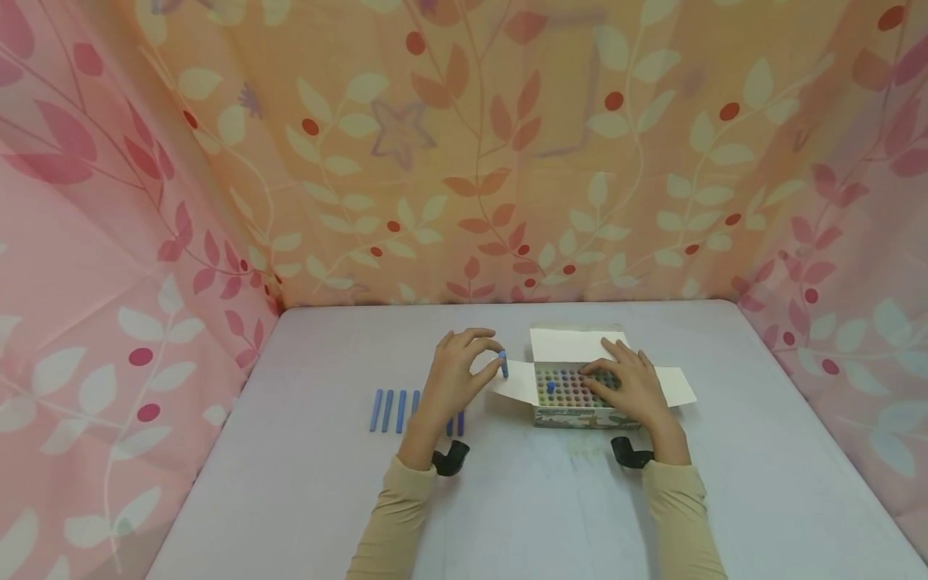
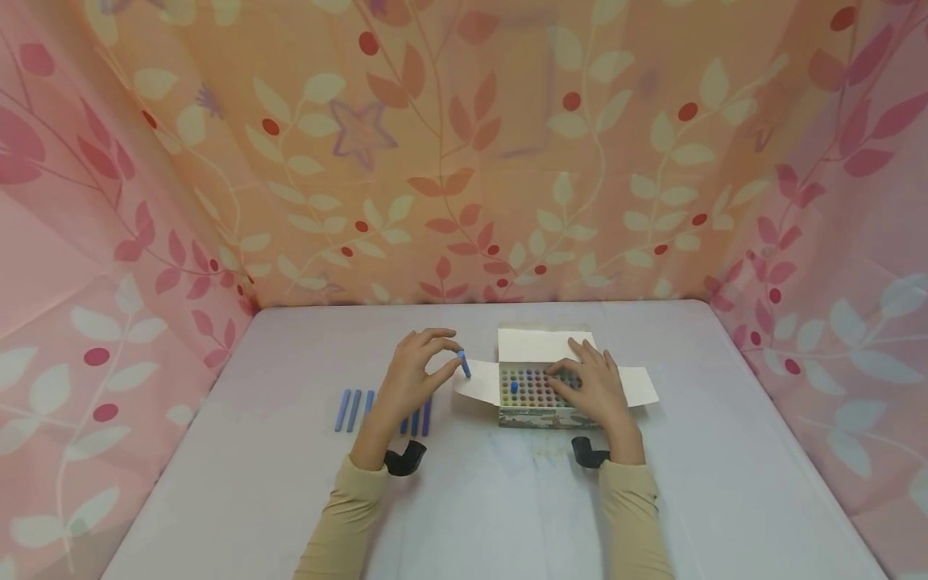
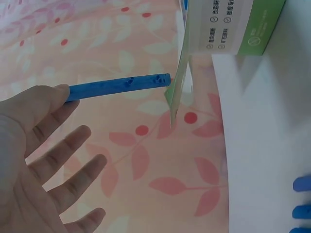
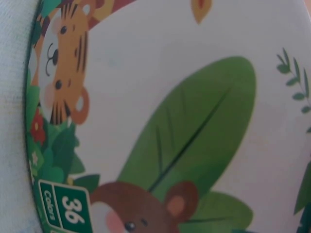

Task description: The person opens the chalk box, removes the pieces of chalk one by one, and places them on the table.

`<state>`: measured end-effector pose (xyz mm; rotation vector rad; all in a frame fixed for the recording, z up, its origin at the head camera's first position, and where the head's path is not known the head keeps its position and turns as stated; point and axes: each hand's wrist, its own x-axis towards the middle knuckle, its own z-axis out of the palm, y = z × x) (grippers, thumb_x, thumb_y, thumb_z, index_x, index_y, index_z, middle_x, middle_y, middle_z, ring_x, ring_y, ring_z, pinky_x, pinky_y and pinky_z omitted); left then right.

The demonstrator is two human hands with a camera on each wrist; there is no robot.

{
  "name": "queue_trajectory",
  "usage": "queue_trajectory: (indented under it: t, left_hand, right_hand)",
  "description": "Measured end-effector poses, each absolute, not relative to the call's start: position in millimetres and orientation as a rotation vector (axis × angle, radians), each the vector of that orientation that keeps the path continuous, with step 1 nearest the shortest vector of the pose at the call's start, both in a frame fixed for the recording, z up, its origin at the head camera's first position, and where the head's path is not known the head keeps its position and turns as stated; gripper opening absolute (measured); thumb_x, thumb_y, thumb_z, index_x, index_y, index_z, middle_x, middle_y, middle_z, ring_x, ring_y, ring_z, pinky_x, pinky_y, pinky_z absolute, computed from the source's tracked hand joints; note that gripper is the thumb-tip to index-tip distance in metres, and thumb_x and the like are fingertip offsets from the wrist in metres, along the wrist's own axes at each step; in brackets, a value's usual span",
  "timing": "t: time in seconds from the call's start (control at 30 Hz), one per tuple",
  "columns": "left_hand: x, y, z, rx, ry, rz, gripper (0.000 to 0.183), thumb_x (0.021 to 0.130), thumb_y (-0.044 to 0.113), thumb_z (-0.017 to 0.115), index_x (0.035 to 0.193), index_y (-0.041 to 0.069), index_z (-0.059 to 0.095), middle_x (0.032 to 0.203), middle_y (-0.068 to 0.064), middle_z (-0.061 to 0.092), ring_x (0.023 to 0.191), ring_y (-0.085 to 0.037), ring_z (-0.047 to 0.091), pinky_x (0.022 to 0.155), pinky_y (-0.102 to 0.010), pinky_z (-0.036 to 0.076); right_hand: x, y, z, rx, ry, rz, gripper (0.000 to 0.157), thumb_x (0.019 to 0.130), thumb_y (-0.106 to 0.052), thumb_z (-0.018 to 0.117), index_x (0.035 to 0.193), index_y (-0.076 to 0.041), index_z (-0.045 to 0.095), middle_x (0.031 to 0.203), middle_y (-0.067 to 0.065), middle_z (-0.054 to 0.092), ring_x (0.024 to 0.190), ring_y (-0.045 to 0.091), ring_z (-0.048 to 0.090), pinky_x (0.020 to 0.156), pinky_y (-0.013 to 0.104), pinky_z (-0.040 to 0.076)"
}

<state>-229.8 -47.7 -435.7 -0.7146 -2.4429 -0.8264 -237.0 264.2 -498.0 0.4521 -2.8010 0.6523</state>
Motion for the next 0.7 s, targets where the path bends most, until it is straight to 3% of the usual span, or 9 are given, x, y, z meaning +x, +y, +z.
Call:
queue_trajectory:
  t: [0.7]
  left_hand:
    - [-222.4,-97.5,-435.9,-0.585,-2.499,-0.812,0.014,0.085,0.026,0.068,0.097,0.018,0.068,0.117,0.001,0.062,0.111,-0.02,0.057,0.105,-0.058,0.026]
  right_hand:
    - [-236.0,263.2,-494.8,0.449,-2.82,0.667,0.017,0.081,-0.038,0.069,0.094,-0.025,0.068,0.143,0.022,0.036,0.134,0.044,0.024,0.105,0.065,0.01]
